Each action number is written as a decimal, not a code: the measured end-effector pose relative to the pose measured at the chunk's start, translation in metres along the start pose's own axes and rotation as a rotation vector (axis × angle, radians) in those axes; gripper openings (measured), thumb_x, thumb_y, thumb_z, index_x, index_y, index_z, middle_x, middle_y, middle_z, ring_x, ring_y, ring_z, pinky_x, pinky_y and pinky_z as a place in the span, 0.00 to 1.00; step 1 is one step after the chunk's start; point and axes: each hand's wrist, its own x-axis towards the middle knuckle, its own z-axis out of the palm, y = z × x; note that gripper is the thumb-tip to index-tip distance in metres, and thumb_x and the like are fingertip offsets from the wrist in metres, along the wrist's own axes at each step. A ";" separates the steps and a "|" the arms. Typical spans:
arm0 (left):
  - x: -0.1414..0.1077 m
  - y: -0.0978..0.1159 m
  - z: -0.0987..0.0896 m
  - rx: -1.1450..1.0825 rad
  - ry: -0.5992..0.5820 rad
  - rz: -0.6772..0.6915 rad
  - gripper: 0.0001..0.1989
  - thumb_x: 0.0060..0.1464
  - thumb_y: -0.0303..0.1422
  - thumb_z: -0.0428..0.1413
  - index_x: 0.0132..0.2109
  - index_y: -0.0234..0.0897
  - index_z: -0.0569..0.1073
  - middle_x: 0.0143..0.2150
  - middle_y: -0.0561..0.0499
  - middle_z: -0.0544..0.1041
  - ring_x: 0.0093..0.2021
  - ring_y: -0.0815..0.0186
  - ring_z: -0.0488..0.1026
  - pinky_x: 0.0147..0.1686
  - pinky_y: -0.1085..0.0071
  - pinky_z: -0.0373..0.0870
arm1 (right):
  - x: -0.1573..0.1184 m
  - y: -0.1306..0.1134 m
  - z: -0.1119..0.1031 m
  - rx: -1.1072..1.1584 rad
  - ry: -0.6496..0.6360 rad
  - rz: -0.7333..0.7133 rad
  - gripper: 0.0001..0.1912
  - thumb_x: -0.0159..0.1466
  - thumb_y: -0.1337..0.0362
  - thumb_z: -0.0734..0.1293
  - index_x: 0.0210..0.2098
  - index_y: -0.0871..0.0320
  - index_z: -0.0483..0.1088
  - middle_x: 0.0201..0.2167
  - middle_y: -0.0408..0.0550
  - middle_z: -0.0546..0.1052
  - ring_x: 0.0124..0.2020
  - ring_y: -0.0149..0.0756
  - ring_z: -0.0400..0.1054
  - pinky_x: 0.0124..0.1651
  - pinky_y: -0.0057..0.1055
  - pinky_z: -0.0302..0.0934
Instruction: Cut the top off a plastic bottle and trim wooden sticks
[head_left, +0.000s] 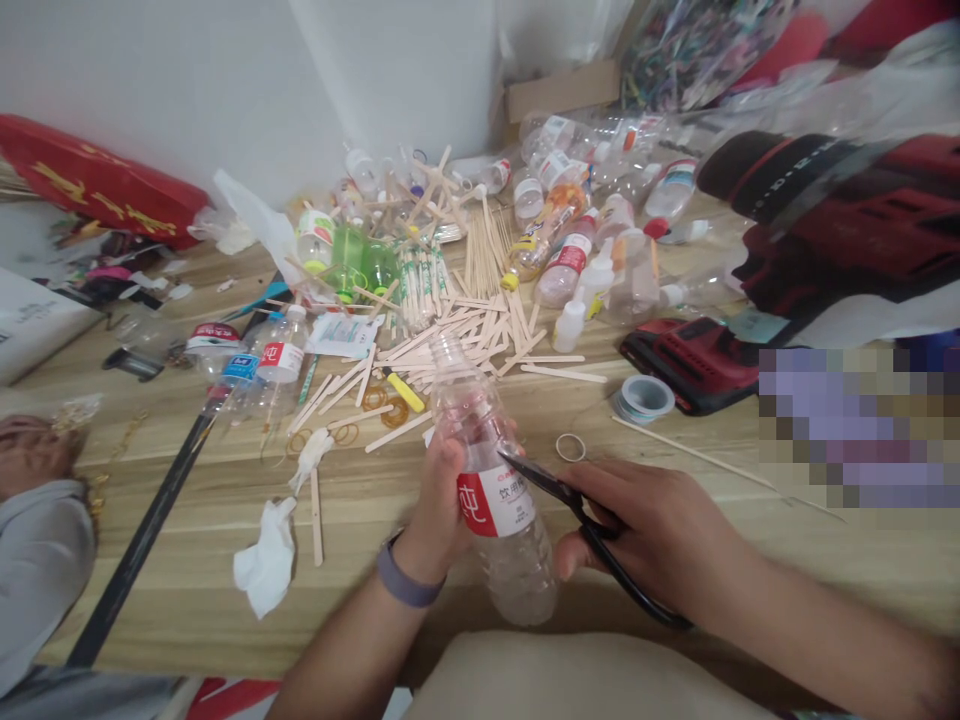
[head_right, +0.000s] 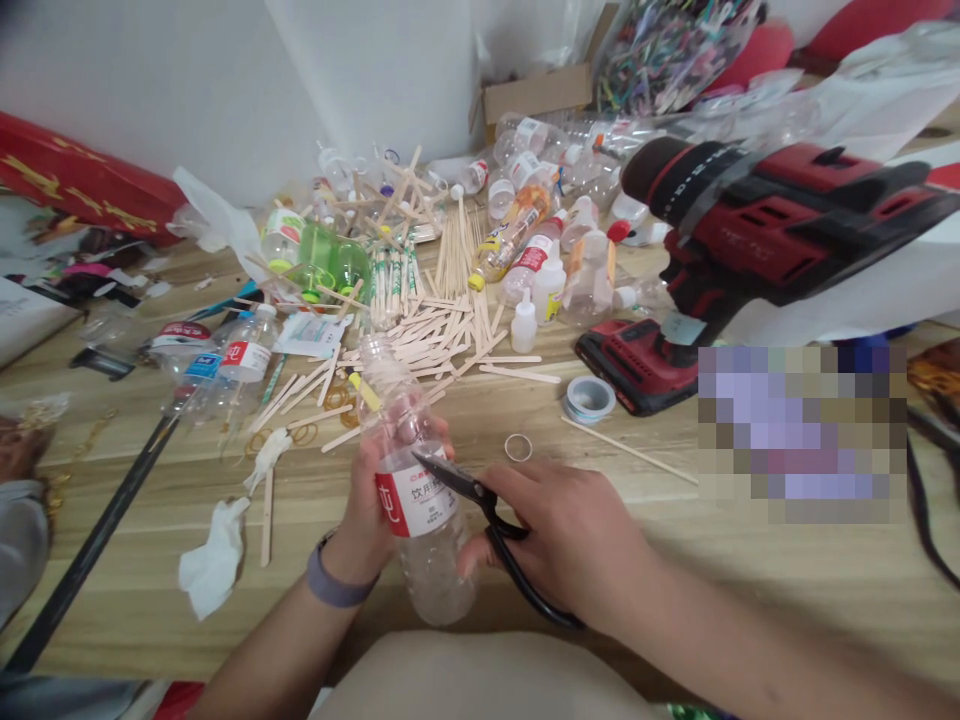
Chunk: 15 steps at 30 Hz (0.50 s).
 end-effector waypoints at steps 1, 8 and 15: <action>0.000 0.000 0.000 -0.009 0.005 0.004 0.32 0.40 0.53 0.67 0.49 0.42 0.73 0.40 0.52 0.80 0.35 0.63 0.76 0.34 0.68 0.74 | 0.000 0.000 0.000 0.000 0.006 0.007 0.32 0.67 0.36 0.54 0.29 0.57 0.70 0.19 0.43 0.69 0.19 0.35 0.64 0.23 0.29 0.53; 0.000 0.000 0.000 0.004 0.008 0.077 0.35 0.39 0.52 0.69 0.53 0.43 0.71 0.42 0.51 0.80 0.36 0.62 0.77 0.35 0.68 0.75 | 0.003 -0.001 -0.002 0.020 0.011 0.008 0.24 0.68 0.43 0.61 0.30 0.56 0.71 0.18 0.40 0.68 0.18 0.32 0.61 0.22 0.27 0.52; 0.000 -0.007 -0.012 0.057 -0.131 0.176 0.31 0.50 0.53 0.62 0.58 0.48 0.70 0.51 0.49 0.78 0.44 0.61 0.78 0.43 0.66 0.75 | 0.003 0.004 -0.003 -0.003 0.040 -0.030 0.29 0.68 0.39 0.55 0.32 0.56 0.72 0.19 0.41 0.70 0.19 0.33 0.64 0.23 0.29 0.51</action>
